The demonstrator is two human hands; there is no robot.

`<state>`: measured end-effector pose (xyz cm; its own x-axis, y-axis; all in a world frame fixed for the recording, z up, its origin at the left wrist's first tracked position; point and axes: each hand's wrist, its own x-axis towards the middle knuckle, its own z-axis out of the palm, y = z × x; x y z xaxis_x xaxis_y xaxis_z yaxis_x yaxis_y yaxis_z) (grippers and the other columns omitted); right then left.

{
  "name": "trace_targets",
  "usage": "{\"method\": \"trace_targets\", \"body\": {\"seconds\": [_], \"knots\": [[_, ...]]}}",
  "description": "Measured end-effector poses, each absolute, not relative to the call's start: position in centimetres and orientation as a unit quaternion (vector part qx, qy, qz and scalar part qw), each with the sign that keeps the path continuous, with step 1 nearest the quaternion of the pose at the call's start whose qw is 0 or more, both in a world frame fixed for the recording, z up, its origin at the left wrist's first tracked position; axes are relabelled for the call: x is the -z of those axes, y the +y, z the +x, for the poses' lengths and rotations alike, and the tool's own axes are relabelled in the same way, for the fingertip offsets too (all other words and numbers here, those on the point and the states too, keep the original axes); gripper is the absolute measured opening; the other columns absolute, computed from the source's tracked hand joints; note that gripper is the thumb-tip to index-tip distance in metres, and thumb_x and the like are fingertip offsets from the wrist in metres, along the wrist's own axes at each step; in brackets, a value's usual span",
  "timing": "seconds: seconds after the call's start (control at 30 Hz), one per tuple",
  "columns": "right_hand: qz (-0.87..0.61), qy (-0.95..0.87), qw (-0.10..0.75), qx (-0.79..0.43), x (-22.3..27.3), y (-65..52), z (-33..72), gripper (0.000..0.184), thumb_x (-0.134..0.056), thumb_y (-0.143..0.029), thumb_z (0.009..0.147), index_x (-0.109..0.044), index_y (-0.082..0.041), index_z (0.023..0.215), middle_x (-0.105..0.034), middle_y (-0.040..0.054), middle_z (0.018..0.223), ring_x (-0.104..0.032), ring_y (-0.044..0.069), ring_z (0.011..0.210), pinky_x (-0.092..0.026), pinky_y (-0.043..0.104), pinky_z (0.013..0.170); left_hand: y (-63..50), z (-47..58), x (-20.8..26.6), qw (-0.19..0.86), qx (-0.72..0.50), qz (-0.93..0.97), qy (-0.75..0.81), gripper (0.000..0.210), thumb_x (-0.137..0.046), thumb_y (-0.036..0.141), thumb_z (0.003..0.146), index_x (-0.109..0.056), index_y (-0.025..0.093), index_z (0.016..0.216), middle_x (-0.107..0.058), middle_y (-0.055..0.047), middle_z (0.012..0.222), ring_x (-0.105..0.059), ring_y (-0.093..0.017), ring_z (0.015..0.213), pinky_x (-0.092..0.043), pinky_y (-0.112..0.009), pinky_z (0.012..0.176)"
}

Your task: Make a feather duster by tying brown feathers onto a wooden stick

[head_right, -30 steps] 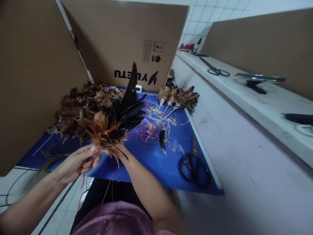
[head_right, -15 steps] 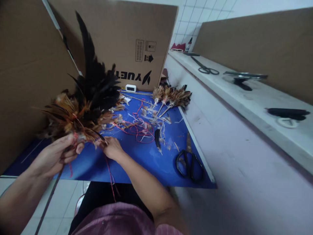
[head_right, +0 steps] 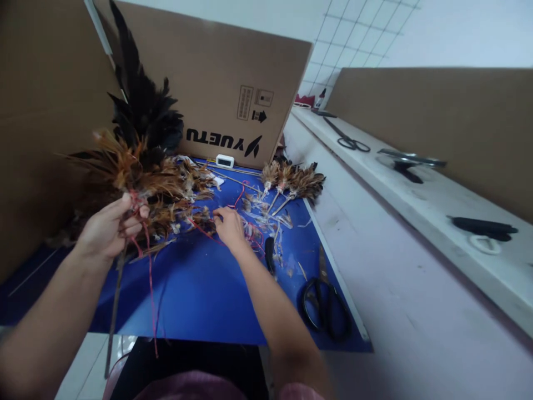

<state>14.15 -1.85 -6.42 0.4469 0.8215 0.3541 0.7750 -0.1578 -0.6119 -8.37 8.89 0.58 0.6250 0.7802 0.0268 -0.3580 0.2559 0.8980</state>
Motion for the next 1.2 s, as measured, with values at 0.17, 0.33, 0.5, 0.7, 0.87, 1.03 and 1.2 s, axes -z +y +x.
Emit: {"method": "trace_targets", "body": {"seconds": [0.17,0.33,0.5,0.7,0.87,1.03,1.2], "knots": [[-0.780,-0.551,0.297,-0.007,5.3,3.9,15.0,0.026,-0.052,-0.013,0.083,-0.069,-0.020,0.102,-0.068,0.0067,0.106,-0.060,0.020,0.104,-0.043,0.031,0.093,10.6,-8.2,-0.2,0.785,-0.390,0.436,0.205,0.027,-0.034,0.018,0.095,-0.053,0.008,0.079,-0.057,-0.003,0.060,-0.022,0.000,0.032,-0.023,-0.009,0.028],[-0.782,-0.570,0.252,-0.035,5.5,10.1,13.3,0.027,-0.052,-0.020,0.085,-0.068,-0.021,0.107,-0.065,0.0083,0.114,-0.059,0.022,0.109,-0.043,0.030,0.092,11.3,-9.3,-0.5,0.796,-0.398,0.409,0.200,0.030,-0.032,0.017,0.095,-0.055,0.008,0.079,-0.057,-0.003,0.059,-0.022,0.000,0.032,-0.023,-0.009,0.027],[-0.798,-0.540,0.258,-0.077,6.5,14.0,11.8,0.020,-0.061,-0.015,0.076,-0.070,-0.015,0.094,-0.066,0.0153,0.109,-0.061,0.027,0.105,-0.045,0.035,0.089,11.9,-10.0,-0.2,0.795,-0.409,0.387,0.224,0.032,-0.033,0.017,0.095,-0.055,0.010,0.073,-0.055,-0.003,0.058,-0.023,0.000,0.031,-0.024,-0.009,0.027],[-0.789,-0.476,0.360,-0.148,6.3,13.4,14.1,0.015,-0.063,-0.022,0.076,-0.068,-0.016,0.089,-0.071,0.0096,0.092,-0.065,0.023,0.092,-0.049,0.032,0.079,12.4,-10.3,0.3,0.800,-0.416,0.354,0.250,0.034,-0.035,0.021,0.095,-0.057,0.011,0.071,-0.054,-0.002,0.057,-0.020,0.000,0.031,-0.021,-0.009,0.026],[-0.723,-0.415,0.491,-0.254,5.0,9.2,14.9,0.012,-0.058,-0.025,0.075,-0.058,-0.016,0.083,-0.069,0.0040,0.076,-0.064,0.014,0.064,-0.046,0.023,0.054,12.2,-9.4,1.1,0.801,-0.398,0.375,0.245,0.028,-0.046,0.025,0.091,-0.058,0.009,0.072,-0.057,-0.003,0.059,-0.020,0.001,0.032,-0.021,-0.009,0.027],[-0.517,-0.320,0.683,-0.405,2.3,3.5,13.2,0.019,-0.072,-0.021,0.058,-0.058,-0.017,0.070,-0.062,-0.0020,0.066,-0.057,0.009,0.058,-0.040,0.018,0.048,11.3,-7.8,2.4,0.799,-0.369,0.397,0.263,0.022,-0.056,0.028,0.085,-0.055,0.011,0.073,-0.059,-0.004,0.061,-0.023,0.000,0.033,-0.020,-0.009,0.028],[-0.498,-0.351,0.673,-0.419,-0.8,-0.5,9.6,0.012,-0.071,-0.023,0.062,-0.063,-0.018,0.070,-0.061,-0.0024,0.061,-0.053,0.008,0.051,-0.041,0.021,0.047,10.2,-6.6,3.2,0.798,-0.336,0.413,0.283,0.021,-0.059,0.030,0.082,-0.055,0.011,0.074,-0.059,-0.003,0.061,-0.025,-0.001,0.034,-0.019,-0.010,0.029]]}}
